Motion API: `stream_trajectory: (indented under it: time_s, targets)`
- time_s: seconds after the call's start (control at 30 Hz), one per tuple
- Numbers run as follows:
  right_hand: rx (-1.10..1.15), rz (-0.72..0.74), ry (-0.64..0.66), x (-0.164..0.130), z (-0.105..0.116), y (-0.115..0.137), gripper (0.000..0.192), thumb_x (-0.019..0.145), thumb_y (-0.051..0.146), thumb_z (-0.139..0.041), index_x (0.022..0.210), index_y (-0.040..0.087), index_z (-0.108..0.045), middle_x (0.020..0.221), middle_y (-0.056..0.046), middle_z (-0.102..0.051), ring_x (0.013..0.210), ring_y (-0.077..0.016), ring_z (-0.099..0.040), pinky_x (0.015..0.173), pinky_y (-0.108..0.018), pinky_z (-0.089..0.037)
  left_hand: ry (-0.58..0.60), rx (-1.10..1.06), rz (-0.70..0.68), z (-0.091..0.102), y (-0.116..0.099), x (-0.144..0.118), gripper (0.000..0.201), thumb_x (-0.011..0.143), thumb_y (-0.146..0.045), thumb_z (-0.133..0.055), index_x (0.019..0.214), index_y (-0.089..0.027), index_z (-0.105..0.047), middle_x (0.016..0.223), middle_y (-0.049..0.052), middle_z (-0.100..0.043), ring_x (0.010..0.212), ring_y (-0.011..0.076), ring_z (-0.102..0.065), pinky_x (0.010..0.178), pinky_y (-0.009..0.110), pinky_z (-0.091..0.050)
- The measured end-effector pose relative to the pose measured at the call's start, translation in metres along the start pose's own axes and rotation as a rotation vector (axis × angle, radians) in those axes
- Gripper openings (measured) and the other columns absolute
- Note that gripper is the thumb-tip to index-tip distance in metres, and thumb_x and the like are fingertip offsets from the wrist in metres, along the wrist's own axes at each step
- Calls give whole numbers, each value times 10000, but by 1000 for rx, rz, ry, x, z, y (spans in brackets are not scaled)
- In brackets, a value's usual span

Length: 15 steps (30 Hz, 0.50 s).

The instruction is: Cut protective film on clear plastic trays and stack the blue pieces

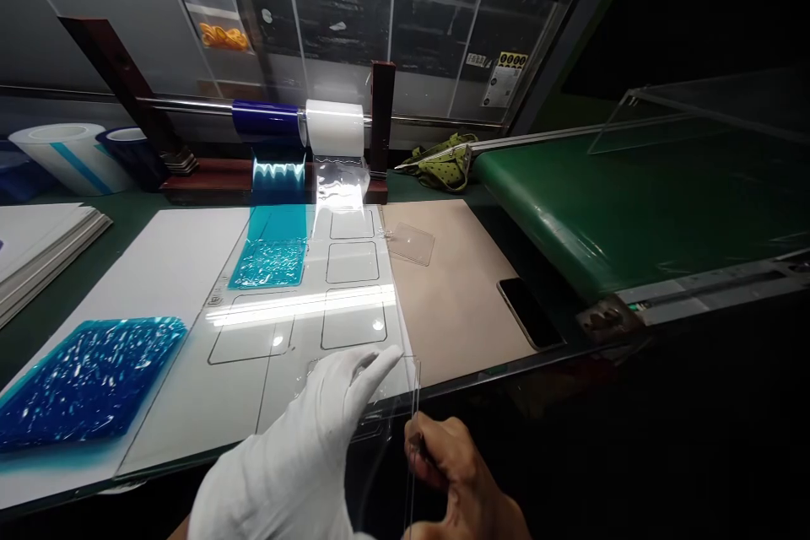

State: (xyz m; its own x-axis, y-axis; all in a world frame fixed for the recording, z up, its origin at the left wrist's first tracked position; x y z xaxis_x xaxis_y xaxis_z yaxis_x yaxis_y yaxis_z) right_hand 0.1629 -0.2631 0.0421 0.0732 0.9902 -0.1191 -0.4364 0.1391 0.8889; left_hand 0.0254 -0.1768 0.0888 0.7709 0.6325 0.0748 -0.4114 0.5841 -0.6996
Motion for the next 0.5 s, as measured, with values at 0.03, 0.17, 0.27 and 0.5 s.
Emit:
stream_trajectory:
  time_s: [0.03, 0.17, 0.27, 0.5]
  targets:
    - [22, 9, 26, 0, -1, -2, 641, 470, 792, -706, 685, 224, -502, 705, 5, -461, 641, -147, -455, 558, -248, -492, 16, 19, -11, -1, -1, 2, 862, 728, -519, -633, 1476, -309, -260, 1358, 135, -450, 1226, 385, -452, 1033, 579, -369]
    - [84, 6, 27, -3, 0, -16, 612, 519, 779, -699, 742, 230, -546, 745, 1, -492, 657, -146, -479, 556, -230, -497, 49, 66, -37, -5, -3, 5, 1147, 536, -717, -671, 1492, -285, -205, 1356, 160, -414, 1203, 421, -430, 1015, 601, -358]
    - [84, 115, -122, -7, 4, -19, 586, 519, 752, -725, 673, 233, -500, 649, 19, -448, 599, -137, -440, 507, -235, -458, -45, 166, -52, -3, -6, 5, 1210, 495, -732, -670, 1494, -262, -172, 1326, 174, -412, 1173, 424, -433, 982, 609, -372]
    - [-94, 236, -303, 24, 49, -10, 569, 710, 797, -513, 688, 242, -387, 608, 44, -390, 526, -119, -405, 465, -241, -364, -255, 344, 29, 11, -11, 1, 1250, 446, -544, -760, 1493, -252, -143, 1314, 172, -394, 1148, 416, -421, 920, 621, -397]
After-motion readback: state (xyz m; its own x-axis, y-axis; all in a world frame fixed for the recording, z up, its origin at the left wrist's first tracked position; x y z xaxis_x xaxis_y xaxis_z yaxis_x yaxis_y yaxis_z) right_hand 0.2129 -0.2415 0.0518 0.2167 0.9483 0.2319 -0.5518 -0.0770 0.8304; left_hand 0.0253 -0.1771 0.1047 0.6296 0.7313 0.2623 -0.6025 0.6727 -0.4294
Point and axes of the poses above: each hand's wrist, its own x-axis towards the middle knuckle, its own z-axis out of the back of the hand, y = z × x, the point moved 6 cm from there along x, towards the middle knuckle
